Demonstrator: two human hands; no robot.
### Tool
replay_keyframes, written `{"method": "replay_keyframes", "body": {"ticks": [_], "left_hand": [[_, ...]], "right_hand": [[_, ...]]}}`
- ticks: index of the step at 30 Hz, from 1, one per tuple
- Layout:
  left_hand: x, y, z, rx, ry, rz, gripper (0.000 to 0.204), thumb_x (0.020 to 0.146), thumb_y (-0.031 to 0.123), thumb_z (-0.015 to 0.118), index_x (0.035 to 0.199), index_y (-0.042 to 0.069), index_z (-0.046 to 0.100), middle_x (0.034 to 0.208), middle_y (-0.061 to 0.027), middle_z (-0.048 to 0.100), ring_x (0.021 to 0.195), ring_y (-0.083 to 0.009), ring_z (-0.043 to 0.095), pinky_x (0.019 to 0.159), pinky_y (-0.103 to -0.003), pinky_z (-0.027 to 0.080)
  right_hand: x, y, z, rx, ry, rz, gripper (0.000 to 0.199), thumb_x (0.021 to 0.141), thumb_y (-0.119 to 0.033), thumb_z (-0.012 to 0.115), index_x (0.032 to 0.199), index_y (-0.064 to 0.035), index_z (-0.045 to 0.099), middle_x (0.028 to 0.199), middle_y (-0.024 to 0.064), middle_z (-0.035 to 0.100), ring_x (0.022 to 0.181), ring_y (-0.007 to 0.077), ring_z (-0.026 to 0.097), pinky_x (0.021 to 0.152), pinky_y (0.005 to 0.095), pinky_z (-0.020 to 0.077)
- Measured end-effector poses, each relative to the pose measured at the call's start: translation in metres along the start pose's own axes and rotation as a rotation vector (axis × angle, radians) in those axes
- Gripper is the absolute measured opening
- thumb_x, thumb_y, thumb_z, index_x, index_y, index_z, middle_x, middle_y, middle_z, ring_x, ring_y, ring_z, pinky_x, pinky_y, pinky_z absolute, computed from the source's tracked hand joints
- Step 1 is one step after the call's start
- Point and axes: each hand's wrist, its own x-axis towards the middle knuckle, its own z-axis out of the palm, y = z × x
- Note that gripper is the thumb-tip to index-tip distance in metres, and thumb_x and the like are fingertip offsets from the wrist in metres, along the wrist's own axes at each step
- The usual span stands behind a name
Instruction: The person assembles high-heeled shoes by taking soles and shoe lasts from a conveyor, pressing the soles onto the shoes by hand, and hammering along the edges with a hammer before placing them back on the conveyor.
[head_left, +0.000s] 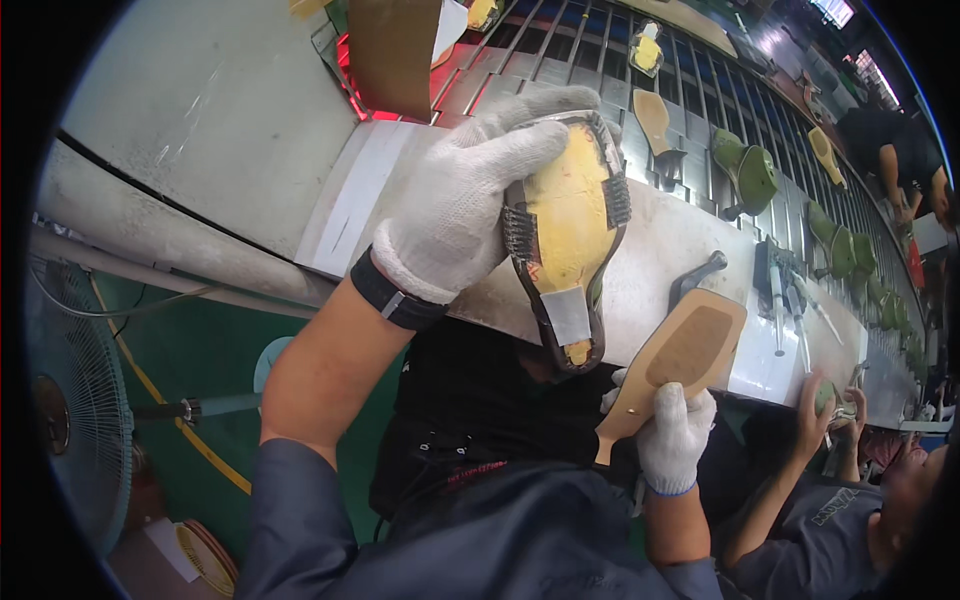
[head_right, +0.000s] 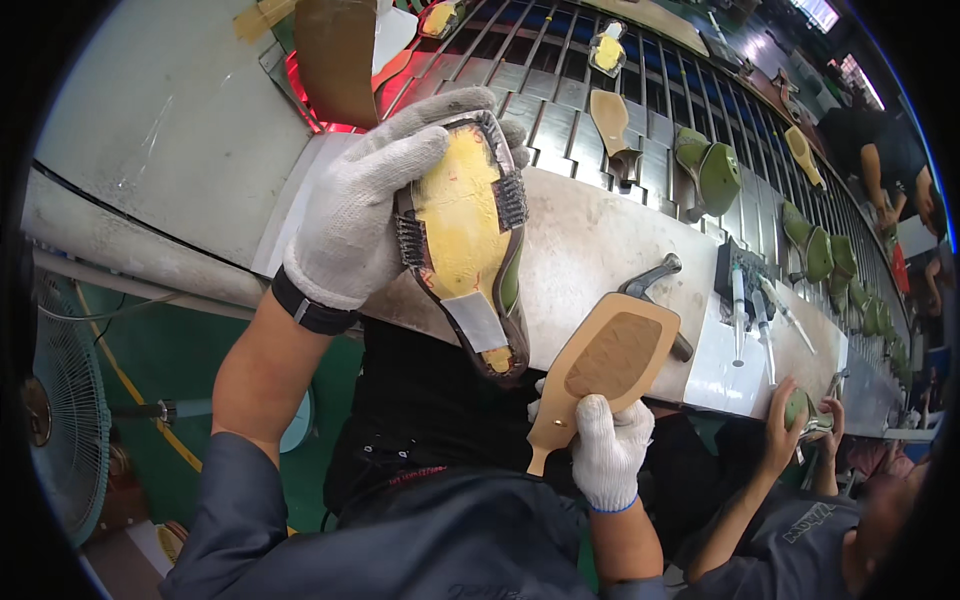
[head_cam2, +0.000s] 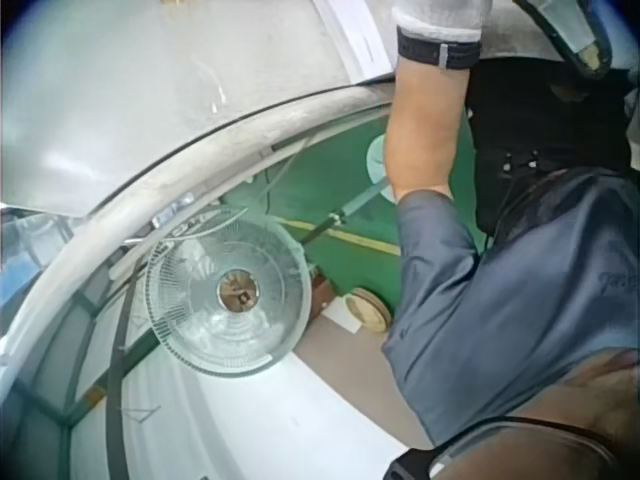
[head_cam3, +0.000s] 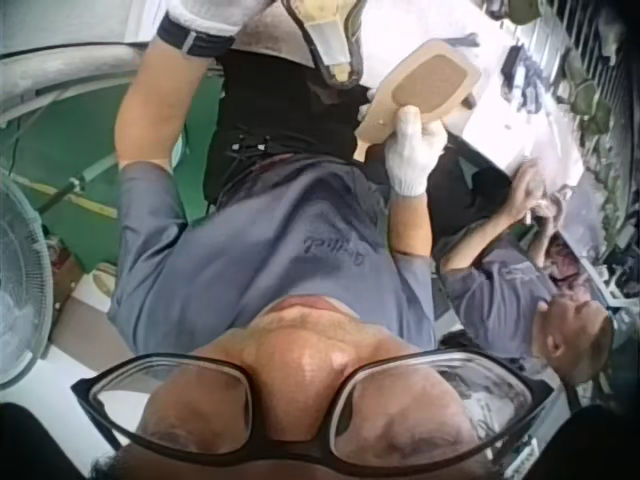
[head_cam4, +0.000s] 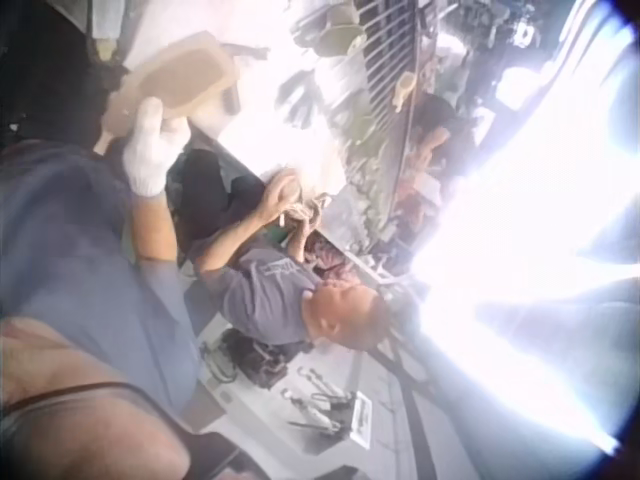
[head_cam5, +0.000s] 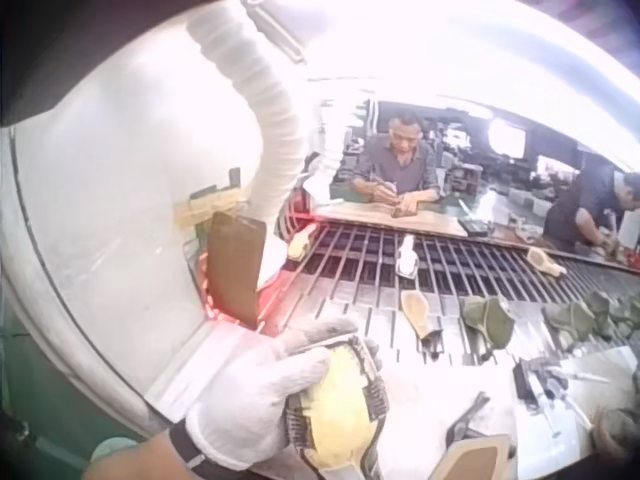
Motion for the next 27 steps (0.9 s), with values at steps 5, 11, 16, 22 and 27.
{"method": "replay_keyframes", "body": {"ticks": [5,11,16,22,27], "left_hand": [[-0.006,0.006,0.013,0.032,0.030,-0.001,0.051,0.108,0.015,0.058,0.153,-0.007,0.052,0.142,-0.0260,0.068,0.132,-0.0330,0.069,0.109,-0.046,0.060],[-0.028,0.005,0.041,0.179,-0.056,0.056,0.049,0.106,0.009,0.056,0.152,-0.006,0.055,0.145,-0.0256,0.068,0.136,-0.0349,0.067,0.117,-0.048,0.055],[-0.039,0.015,0.043,0.106,-0.088,-0.085,0.050,0.105,0.019,0.065,0.147,-0.007,0.060,0.143,-0.0263,0.069,0.135,-0.0356,0.068,0.115,-0.049,0.056],[-0.052,0.015,0.037,0.259,-0.152,0.040,0.083,0.086,0.028,0.090,0.152,-0.006,0.054,0.148,-0.0264,0.066,0.138,-0.0346,0.066,0.117,-0.048,0.055],[-0.053,0.012,0.031,0.391,-0.236,0.112,0.089,0.081,0.025,0.095,0.153,-0.006,0.053,0.148,-0.0259,0.066,0.138,-0.0336,0.066,0.117,-0.048,0.054]], "right_hand": [[0.003,-0.018,0.019,0.049,-0.070,-0.026,0.047,0.111,-0.028,0.063,0.130,0.0146,0.064,0.113,0.0259,0.078,0.093,0.0308,0.080,0.084,0.0447,0.0676],[0.010,-0.057,0.052,-0.028,-0.278,0.085,0.029,0.107,-0.012,0.065,0.125,0.0094,0.074,0.117,0.0156,0.080,0.098,0.0198,0.077,0.086,0.0327,0.0627],[0.030,-0.049,0.075,-0.170,-0.236,-0.060,0.025,0.108,-0.018,0.068,0.104,0.0025,0.082,0.077,0.0054,0.077,0.066,0.0082,0.069,0.062,0.0296,0.0563],[0.029,-0.060,0.080,-0.293,-0.302,-0.068,0.030,0.109,-0.024,0.067,0.105,0.0012,0.083,0.065,0.0024,0.072,0.048,0.0082,0.063,0.048,0.0271,0.0510],[0.027,-0.061,0.082,-0.361,-0.292,-0.105,0.030,0.110,-0.024,0.066,0.108,0.0010,0.083,0.066,0.0031,0.072,0.048,0.0072,0.064,0.047,0.0260,0.0505]]}}
